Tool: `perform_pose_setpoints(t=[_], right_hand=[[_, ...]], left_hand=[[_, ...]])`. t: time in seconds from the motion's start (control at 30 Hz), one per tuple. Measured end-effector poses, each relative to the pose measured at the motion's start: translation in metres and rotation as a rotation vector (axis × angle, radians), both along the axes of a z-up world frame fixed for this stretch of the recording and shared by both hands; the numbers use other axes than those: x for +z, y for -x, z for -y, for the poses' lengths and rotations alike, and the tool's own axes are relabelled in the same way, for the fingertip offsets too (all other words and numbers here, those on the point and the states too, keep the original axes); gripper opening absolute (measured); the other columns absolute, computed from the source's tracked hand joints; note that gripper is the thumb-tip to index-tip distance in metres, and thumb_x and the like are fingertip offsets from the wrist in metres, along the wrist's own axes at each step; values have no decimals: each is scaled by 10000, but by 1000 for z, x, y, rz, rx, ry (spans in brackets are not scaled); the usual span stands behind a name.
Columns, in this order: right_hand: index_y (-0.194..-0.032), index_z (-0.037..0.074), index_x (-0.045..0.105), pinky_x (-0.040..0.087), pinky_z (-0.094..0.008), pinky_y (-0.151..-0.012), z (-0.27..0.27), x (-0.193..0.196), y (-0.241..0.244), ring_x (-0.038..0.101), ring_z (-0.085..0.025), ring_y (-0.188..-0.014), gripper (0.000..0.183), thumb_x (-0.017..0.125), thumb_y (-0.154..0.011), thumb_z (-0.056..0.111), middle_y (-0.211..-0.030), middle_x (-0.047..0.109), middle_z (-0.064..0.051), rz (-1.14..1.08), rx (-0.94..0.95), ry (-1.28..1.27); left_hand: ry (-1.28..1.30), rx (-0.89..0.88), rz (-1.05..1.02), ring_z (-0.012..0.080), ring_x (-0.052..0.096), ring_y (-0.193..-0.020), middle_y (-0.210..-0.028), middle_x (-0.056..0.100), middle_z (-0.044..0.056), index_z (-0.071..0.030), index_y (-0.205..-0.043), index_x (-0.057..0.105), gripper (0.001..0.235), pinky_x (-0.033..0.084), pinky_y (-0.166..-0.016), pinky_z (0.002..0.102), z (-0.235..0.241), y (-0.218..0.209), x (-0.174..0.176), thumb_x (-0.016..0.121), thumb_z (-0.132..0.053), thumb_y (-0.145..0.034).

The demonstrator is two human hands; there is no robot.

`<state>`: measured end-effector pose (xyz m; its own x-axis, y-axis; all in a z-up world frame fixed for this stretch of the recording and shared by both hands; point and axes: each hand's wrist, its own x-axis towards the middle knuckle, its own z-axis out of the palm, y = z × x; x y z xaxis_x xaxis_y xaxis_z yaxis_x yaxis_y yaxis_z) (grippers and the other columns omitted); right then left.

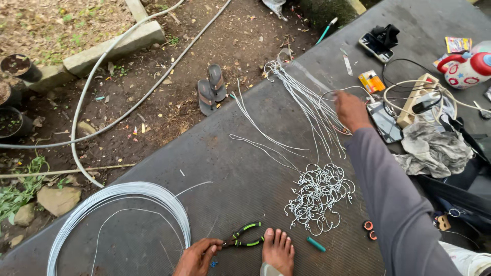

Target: The person sits on a mat and repeatedly cuts lengths of wire from a coil using pliers. They then bend each piece by hand into a loop and twist the end to secure it, placing the finished pieces in a pile.

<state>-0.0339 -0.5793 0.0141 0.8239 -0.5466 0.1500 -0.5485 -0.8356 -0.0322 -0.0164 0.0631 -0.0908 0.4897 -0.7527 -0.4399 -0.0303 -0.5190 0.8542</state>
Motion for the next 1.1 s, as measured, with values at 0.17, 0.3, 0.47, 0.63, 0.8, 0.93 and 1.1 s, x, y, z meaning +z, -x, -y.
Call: perform_pose_setpoints(t=[0.17, 0.3, 0.47, 0.63, 0.8, 0.93, 1.1], right_hand=[[-1208, 70, 649, 490, -552, -866, -25, -23, -3, 613, -366, -1126, 462, 739, -797, 261, -1204, 658, -159, 34, -14, 255], [-1130, 100, 691, 512, -472, -907, -77, -17, -16, 627, -336, -1097, 304, 697, -834, 175, -1141, 663, -122, 257, 80, 89], [-990, 83, 708, 525, -441, -873, -169, -14, -30, 644, -332, -978, 197, 743, -871, 237, -1008, 679, -127, 265, 382, -217], [-1019, 71, 680, 538, -430, -834, -251, -43, -32, 650, -325, -990, 259, 733, -864, 272, -1022, 673, -110, 196, 392, -160], [-997, 84, 672, 534, -433, -828, -279, -74, -42, 647, -304, -968, 112, 644, -953, 183, -982, 658, -92, 186, 275, -160], [-1089, 72, 644, 519, -433, -816, -294, -61, -50, 650, -291, -953, 137, 582, -973, 110, -1007, 643, -86, 180, 352, -74], [-1229, 39, 606, 532, -418, -787, -318, 0, -56, 659, -292, -916, 237, 572, -1000, 89, -1089, 621, -120, 380, 397, 13]], left_hand=[[-16, -131, -23, 168, 786, -1004, -1047, 768, 53, -128, -1244, 709, 309, 645, -884, 321, 9, 0, -4, 526, -200, -1005], [-42, -154, -60, 170, 780, -1002, -1057, 761, 53, -126, -1241, 704, 306, 635, -892, 329, 15, -1, 4, 523, -194, -1004], [41, -125, -23, 186, 779, -1003, -1056, 770, 75, -94, -1184, 716, 266, 622, -899, 340, 17, -1, 26, 542, -171, -998], [140, -38, 17, 216, 772, -979, -1084, 761, 103, -55, -1157, 713, 242, 619, -851, 354, 15, 2, 53, 576, -142, -977], [66, -39, -81, 167, 768, -996, -1072, 765, 64, -89, -1171, 708, 229, 616, -869, 316, 17, -2, 78, 561, -149, -1006], [125, 13, -40, 177, 759, -879, -988, 755, 68, -77, -1170, 713, 242, 614, -798, 314, 17, -6, 100, 570, -111, -978], [366, 157, 133, 164, 756, -809, -912, 757, 71, -42, -1113, 733, 209, 611, -696, 298, 16, -11, 126, 617, -23, -940]])
